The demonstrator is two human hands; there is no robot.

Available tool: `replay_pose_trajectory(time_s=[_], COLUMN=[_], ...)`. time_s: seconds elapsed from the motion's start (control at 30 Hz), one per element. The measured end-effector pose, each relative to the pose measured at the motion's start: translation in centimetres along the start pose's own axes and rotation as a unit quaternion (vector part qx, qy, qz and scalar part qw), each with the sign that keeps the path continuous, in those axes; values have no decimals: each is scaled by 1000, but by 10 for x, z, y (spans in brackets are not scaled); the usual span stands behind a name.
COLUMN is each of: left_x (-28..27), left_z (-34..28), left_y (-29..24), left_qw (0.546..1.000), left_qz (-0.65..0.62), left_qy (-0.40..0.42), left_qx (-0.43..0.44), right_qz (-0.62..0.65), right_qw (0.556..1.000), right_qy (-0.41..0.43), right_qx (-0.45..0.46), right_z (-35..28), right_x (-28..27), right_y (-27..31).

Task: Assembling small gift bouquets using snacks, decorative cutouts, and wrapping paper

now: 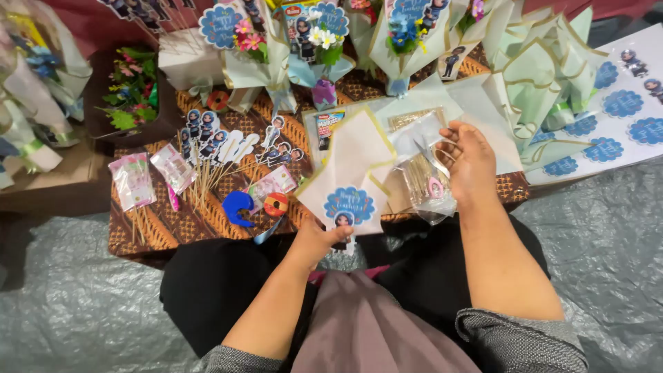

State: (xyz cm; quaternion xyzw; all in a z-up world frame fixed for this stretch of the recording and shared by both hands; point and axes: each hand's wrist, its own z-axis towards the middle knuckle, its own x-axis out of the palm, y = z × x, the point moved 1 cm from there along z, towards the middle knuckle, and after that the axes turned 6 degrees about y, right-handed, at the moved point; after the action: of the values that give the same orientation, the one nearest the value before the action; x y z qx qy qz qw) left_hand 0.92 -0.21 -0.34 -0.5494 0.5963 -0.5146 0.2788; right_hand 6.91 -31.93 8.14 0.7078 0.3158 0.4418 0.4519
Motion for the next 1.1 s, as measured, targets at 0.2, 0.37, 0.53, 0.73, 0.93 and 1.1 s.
replay_pose_trajectory(time_s=[0.2,0.37,0.53,0.73,0.93,1.1], left_x=[-21,-31,-44,-25,-13,-6], left_z=[11,10,25,23,18,17], left_y=[-16,-63,-53,-4,-6,-26], left_qw=[991,988,986,991,988,968], left_qz=[-88,-55,-59,-33,63,84], left_qy=[-94,-116,-93,-60,-18,-43], left_qx=[27,87,122,113,140,234], right_qz=[-110,-197,-212,-310,-361,-393], right_qw=[988,970,969,888,806,754], right_qy=[100,135,119,168,178,172], right_qx=[34,36,-44,-295,-433,-497], right_z=[-10,-30,-66,-91,-92,-95], right_x=[25,31,51,91,115,127], right_y=[-39,-60,-66,-37,-27,-24])
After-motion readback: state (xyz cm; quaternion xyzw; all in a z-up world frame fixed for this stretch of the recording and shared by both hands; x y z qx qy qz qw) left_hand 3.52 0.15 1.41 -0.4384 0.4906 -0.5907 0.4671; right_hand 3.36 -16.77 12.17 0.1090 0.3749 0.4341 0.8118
